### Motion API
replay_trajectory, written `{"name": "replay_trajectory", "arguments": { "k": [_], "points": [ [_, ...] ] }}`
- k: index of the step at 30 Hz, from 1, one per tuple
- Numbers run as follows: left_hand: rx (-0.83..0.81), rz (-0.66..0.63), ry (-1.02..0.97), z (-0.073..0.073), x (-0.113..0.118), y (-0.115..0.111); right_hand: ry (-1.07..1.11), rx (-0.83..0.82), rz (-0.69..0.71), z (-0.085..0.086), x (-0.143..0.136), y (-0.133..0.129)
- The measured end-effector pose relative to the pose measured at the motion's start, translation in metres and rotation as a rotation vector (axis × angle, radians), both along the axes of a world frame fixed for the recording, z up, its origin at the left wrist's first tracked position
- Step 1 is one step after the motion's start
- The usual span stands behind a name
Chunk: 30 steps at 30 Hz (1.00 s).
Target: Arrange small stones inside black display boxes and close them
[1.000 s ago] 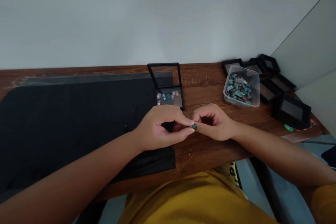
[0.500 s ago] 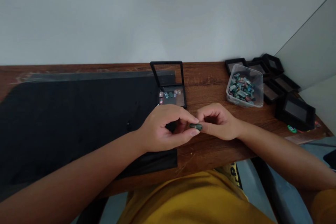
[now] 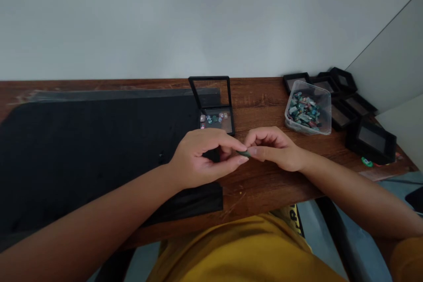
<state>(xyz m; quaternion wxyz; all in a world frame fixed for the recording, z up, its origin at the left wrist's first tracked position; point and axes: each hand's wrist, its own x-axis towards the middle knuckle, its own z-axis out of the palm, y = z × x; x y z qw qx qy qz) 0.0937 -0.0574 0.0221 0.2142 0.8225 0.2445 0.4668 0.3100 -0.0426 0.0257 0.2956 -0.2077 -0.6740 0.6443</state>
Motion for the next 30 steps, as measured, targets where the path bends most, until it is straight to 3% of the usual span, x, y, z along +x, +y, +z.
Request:
{"name": "replay_trajectory", "arguments": {
  "k": [13, 30],
  "points": [
    [-0.034, -0.037, 0.002, -0.0007, -0.0017, 0.001, 0.033, 0.109, -0.067, 0.0018, 0.0016, 0.0003],
    [0.046, -0.017, 0.07, -0.001, -0.0065, 0.0053, 0.076, 0.498, -0.159, 0.0003, 0.0048, 0.0019]
  ]
}}
